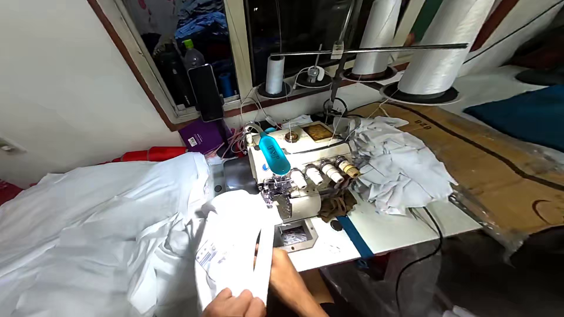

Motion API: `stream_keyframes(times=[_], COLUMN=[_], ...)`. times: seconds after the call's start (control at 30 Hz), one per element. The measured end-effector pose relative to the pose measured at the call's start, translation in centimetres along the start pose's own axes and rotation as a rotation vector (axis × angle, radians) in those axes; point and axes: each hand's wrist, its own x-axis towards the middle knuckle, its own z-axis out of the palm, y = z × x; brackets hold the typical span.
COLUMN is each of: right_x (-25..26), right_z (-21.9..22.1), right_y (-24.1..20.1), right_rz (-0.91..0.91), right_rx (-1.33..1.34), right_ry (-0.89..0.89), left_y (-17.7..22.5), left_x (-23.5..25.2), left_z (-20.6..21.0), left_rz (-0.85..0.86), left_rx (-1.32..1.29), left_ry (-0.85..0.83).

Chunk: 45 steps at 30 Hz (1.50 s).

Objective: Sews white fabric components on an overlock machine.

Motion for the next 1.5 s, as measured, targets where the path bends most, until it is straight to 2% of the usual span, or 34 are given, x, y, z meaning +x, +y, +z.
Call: stream_keyframes(times=[0.07, 0.1, 0.13, 0.2, 0.3, 0.37, 0.47, 0.63, 0.83, 0.93, 1.0, 1.13, 1.3, 1.43, 1.5], right_x=[-0.6, -1.1, -1.5, -1.9, -2.0, -2.4, -2.8, -2.1, -4.7, -2.3, 0.3, 4.1, 3.9, 2.6, 1.5], right_z=[-1.3, -1.7, -2.0, -2.0, -1.8, -2.6, -3.3, -3.1, -5.1, -4.8, -5.0, -4.9, -4.3, -2.7, -1.5], right_y=[0.3, 0.3, -0.1, -1.0, -1.1, -1.2, -1.1, -1.3, -3.0, -2.9, -3.8, -4.8, -3.4, -2.2, -2.1], right_rz=[-0.168, -0.328, -0.482, -0.686, -0.782, -0.767, -0.757, -0.754, -0.557, -0.618, -0.718, -0.841, -0.887, -0.759, -0.558], right_rx=[-0.16, -0.208, -0.235, -0.298, -0.498, -0.59, -0.591, -0.493, -0.595, -0.639, -0.65, -0.71, -0.677, -0.53, -0.433], right_ry=[0.219, 0.307, 0.317, 0.168, 0.039, 0.036, 0.018, -0.186, 0.149, 0.32, 0.281, 0.09, 0.208, 0.397, 0.516], left_y=[-0.6, -0.7, -0.7, -0.4, -0.3, -0.5, -0.5, 0.0, 0.6, 1.3, 1.5, 1.4, 0.6, 1.6, 2.2], left_x=[-0.5, -0.5, -0.4, 0.2, 0.5, -0.1, -0.9, 0.1, -0.7, 0.2, 0.6, 0.4, 0.0, 0.7, 0.9], left_z=[0.8, 1.0, 1.1, 0.6, -0.2, 0.1, 1.3, 0.8, 1.3, 1.2, 1.1, 1.4, 2.4, 3.1, 3.5], left_rz=[-0.103, -0.116, -0.116, -0.1, -0.108, -0.159, -0.214, -0.204, -0.141, -0.133, -0.139, -0.138, -0.242, -0.266, -0.228], left_rx=[-0.015, -0.023, -0.023, 0.017, 0.097, 0.107, 0.106, 0.183, 0.177, 0.217, 0.248, 0.285, 0.184, 0.198, 0.246], left_ry=[-0.006, 0.017, 0.043, 0.07, 0.064, 0.053, 0.057, 0.12, 0.092, 0.141, 0.173, 0.238, 0.27, 0.204, 0.157])
